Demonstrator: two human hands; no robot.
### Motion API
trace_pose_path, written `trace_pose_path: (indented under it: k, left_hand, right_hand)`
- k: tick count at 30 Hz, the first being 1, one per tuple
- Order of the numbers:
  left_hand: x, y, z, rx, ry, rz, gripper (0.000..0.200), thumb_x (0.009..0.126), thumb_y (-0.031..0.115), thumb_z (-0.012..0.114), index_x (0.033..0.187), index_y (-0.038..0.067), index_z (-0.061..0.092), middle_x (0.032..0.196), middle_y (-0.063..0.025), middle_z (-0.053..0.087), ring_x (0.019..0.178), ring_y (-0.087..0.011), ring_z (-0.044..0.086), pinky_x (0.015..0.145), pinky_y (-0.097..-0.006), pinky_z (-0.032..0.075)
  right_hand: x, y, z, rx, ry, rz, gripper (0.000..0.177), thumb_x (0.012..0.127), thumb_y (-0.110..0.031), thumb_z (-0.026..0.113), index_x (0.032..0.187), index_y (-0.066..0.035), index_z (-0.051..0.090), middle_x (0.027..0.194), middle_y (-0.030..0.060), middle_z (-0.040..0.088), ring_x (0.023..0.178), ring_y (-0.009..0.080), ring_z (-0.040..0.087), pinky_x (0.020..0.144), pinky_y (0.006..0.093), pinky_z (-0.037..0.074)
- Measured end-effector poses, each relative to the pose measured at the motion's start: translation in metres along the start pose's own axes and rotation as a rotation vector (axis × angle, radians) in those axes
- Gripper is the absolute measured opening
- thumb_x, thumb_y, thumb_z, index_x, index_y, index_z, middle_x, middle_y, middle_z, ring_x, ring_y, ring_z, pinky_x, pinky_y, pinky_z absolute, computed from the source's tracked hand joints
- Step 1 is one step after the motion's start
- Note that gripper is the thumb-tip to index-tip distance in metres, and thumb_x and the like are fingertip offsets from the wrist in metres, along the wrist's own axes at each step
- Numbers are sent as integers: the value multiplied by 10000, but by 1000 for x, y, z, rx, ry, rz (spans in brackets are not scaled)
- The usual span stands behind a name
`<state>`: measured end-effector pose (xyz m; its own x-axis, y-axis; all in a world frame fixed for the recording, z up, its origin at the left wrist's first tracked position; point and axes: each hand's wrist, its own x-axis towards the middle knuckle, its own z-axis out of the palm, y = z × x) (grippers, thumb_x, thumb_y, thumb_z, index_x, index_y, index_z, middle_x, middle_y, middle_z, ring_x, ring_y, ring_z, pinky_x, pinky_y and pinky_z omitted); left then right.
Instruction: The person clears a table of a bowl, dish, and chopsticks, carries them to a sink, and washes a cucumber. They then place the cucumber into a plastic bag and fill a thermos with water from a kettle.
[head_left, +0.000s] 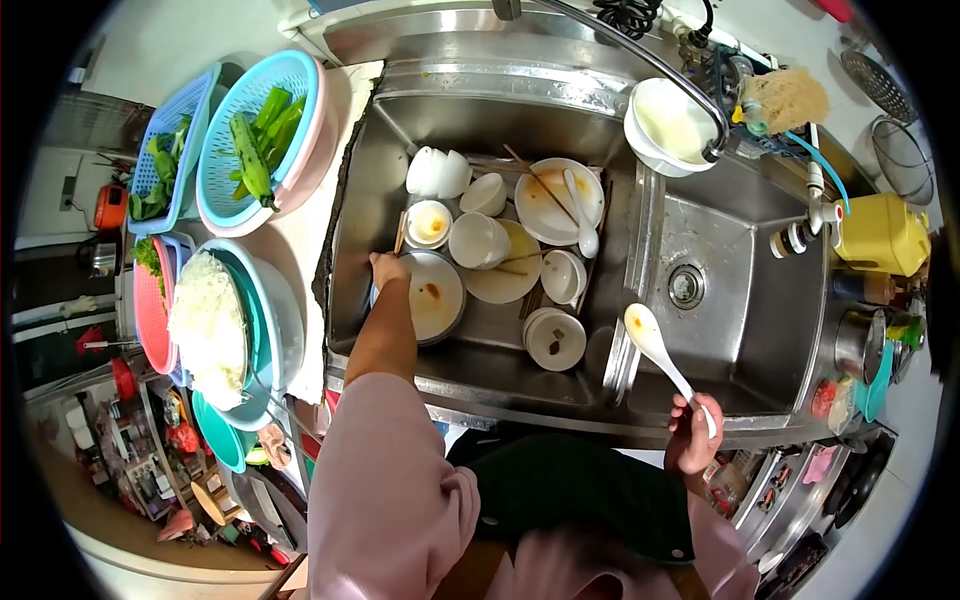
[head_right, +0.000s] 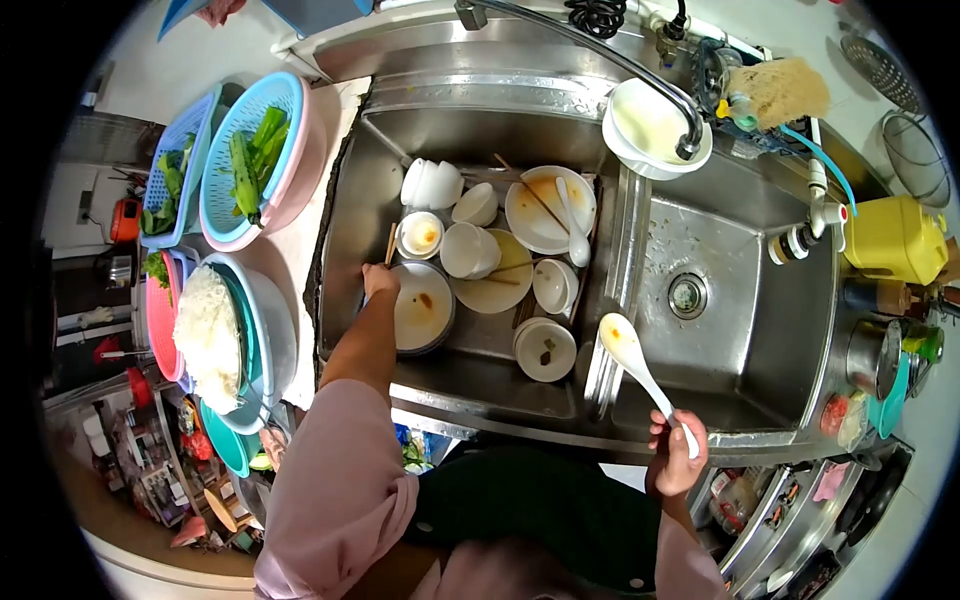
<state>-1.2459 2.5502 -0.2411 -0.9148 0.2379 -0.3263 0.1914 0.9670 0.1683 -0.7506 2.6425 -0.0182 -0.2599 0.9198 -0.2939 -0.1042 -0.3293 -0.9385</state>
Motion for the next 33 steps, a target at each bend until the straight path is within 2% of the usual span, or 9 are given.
trace_pose_path:
  k: [6,7,8,10,12,14,17,25,33]
  left_hand:
    - [-22,30,-14,34,-104,-43,252,735,59,486,962,74,595,1122,-135,454,982,-273,508,822,-304,424]
    - [-34,41,-20,27,43,27,229,746,96,480,944,68,591,1018,-144,543,917,-291,545,762,-330,454]
    - [-39,50,-19,30,40,31,229,746,96,480,944,68,591,1018,-144,543,917,-291,545,762,-330,454]
    - [-46,67,-15,-182,-22,79,242,756,148,489,964,63,579,833,-146,592,798,-296,583,700,-342,469]
    - [-54,59,22,-288,-238,185,224,754,180,524,932,58,581,708,-129,588,666,-261,598,562,-367,472]
    - [-89,72,40,-514,-560,-72,191,761,196,540,876,48,576,687,-116,575,589,-222,579,474,-358,441]
    - [-114,71,98,-611,-860,-107,143,769,174,529,826,47,562,685,-104,568,524,-214,546,426,-344,421]
    - [-111,57,175,-968,-664,-672,138,767,163,492,843,57,537,686,-89,544,516,-204,501,438,-328,400]
    - [-77,33,231,-1121,-428,-815,139,766,152,455,861,67,512,686,-74,520,509,-193,456,451,-313,379]
  right_hand:
    - [-5,-3,-11,-12,-16,-26,255,850,-199,455,1073,-76,443,929,126,551,745,148,492,584,240,385]
    - [-6,-2,-12,-7,-23,-30,255,851,-200,455,1073,-76,442,933,126,550,749,149,491,586,239,384]
    - [-7,-2,-13,-6,-18,-28,255,851,-200,455,1073,-76,442,933,126,550,749,149,491,586,239,384]
    - [-5,-6,-10,1,-28,-21,252,855,-195,447,1077,-78,439,940,125,549,752,144,488,590,239,384]
    - [-5,-10,-3,62,55,-28,225,839,-169,483,1024,-42,473,870,146,564,697,135,501,575,213,385]
    - [-6,-12,-3,90,69,-38,216,839,-165,480,1017,-42,476,869,144,563,695,133,500,574,215,387]
    - [-8,-12,-6,81,101,-34,212,839,-163,479,1014,-43,476,866,141,563,692,131,500,571,213,386]
    - [-14,-8,-20,62,138,-56,208,836,-164,483,1004,-42,482,859,143,570,688,129,504,560,210,385]
    - [-25,-6,-37,48,187,-44,216,831,-168,488,1006,-41,482,849,144,576,676,136,513,556,216,388]
